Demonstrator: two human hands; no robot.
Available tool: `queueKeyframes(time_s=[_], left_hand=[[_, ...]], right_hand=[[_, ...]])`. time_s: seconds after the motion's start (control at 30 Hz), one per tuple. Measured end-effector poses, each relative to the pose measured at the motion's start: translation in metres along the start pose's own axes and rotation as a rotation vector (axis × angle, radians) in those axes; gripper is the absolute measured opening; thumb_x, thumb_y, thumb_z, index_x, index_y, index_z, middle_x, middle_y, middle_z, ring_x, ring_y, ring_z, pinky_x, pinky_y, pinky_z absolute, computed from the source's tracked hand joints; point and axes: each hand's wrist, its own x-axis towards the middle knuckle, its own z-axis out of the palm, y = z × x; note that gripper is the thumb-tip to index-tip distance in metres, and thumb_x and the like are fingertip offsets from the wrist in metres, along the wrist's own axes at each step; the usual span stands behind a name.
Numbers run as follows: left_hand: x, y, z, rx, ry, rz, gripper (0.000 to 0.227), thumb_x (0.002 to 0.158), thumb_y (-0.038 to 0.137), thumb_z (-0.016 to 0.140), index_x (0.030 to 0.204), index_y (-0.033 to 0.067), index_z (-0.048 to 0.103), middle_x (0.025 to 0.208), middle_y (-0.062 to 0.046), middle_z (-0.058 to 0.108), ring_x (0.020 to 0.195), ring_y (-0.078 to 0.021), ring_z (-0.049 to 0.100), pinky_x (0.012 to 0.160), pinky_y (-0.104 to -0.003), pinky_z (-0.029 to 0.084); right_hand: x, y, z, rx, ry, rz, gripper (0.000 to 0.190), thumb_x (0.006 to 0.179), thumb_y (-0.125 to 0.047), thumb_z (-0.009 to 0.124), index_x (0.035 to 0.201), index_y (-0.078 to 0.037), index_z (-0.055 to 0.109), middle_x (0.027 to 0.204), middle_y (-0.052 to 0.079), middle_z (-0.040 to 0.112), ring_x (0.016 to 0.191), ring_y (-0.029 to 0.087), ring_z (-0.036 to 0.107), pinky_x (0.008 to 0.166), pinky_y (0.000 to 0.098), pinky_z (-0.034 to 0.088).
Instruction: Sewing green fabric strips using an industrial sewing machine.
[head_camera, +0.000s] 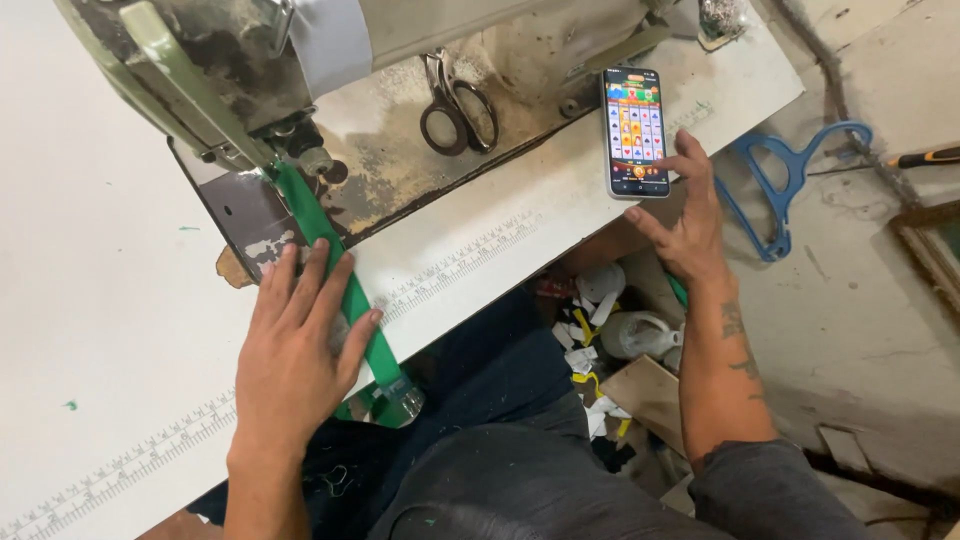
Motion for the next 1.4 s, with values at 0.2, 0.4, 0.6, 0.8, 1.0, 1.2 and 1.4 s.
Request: queueKeyframes(time_s=[0.2, 0.4, 0.6, 0.8, 1.0, 1.2, 1.4], left_hand=[[0.0, 0.001, 0.001, -0.007, 0.014, -0.021, 0.065, 0.107, 0.042, 0.07, 0.156, -0.0008, 0.063, 0.162, -0.023, 0.061, 0.157, -0.0416, 0.05, 0.132, -0.056, 0.04], [0.0, 0.002, 0.0, -0.024, 0.016, -0.023, 0.063, 0.107, 0.041, 0.071, 0.153, -0.0018, 0.065, 0.161, -0.024, 0.062, 0.156, -0.0424, 0.05, 0.131, -0.056, 0.041], [0.0, 0.003, 0.001, -0.028, 0.014, -0.037, 0.063, 0.107, 0.04, 0.07, 0.153, -0.0021, 0.065, 0.161, -0.024, 0.062, 0.156, -0.0425, 0.05, 0.131, -0.057, 0.041], [0.001, 0.003, 0.001, -0.021, 0.029, -0.032, 0.063, 0.107, 0.041, 0.071, 0.152, -0.0021, 0.066, 0.159, -0.024, 0.063, 0.155, -0.0419, 0.052, 0.131, -0.056, 0.041], [0.001, 0.003, 0.001, -0.035, 0.025, -0.05, 0.063, 0.106, 0.042, 0.071, 0.153, -0.0001, 0.066, 0.16, -0.022, 0.062, 0.156, -0.0407, 0.051, 0.131, -0.055, 0.04], [0.002, 0.003, 0.0, -0.038, 0.036, -0.038, 0.061, 0.107, 0.04, 0.07, 0.151, -0.0011, 0.066, 0.159, -0.022, 0.063, 0.155, -0.0415, 0.051, 0.131, -0.056, 0.04], [0.0, 0.004, 0.0, 0.062, 0.016, -0.004, 0.063, 0.109, 0.045, 0.065, 0.154, 0.0004, 0.063, 0.161, -0.023, 0.059, 0.156, -0.0423, 0.048, 0.132, -0.056, 0.037]], right_hand=[[-0.003, 0.001, -0.002, 0.01, -0.024, 0.025, 0.051, 0.105, -0.044, 0.075, 0.146, -0.02, 0.057, 0.181, 0.027, 0.026, 0.168, 0.054, 0.031, 0.131, 0.0694, 0.037], [0.0, -0.008, -0.005, -0.047, -0.032, 0.024, 0.081, 0.108, -0.052, 0.07, 0.172, -0.02, 0.031, 0.184, 0.025, 0.018, 0.172, 0.049, 0.02, 0.133, 0.0673, 0.034], [0.002, -0.014, 0.002, -0.058, -0.019, 0.05, 0.083, 0.109, -0.048, 0.071, 0.174, -0.02, 0.029, 0.183, 0.023, 0.026, 0.169, 0.049, 0.026, 0.131, 0.0682, 0.034], [0.012, -0.033, 0.03, -0.128, 0.117, 0.285, 0.099, 0.101, -0.06, 0.081, 0.171, -0.019, 0.024, 0.167, 0.025, 0.043, 0.151, 0.042, 0.057, 0.109, 0.0588, 0.055], [0.013, -0.034, 0.042, -0.022, 0.243, 0.316, 0.096, 0.105, -0.043, 0.088, 0.17, -0.013, 0.025, 0.171, 0.028, 0.039, 0.158, 0.04, 0.05, 0.118, 0.0485, 0.056], [0.016, -0.036, 0.032, -0.105, 0.189, 0.335, 0.106, 0.102, -0.058, 0.085, 0.171, -0.024, 0.012, 0.172, 0.031, 0.049, 0.157, 0.042, 0.052, 0.114, 0.058, 0.05], [0.023, -0.024, 0.033, -0.183, 0.147, 0.289, 0.085, 0.098, -0.049, 0.075, 0.158, -0.008, 0.031, 0.158, 0.02, 0.061, 0.151, 0.042, 0.057, 0.119, 0.0761, -0.016]])
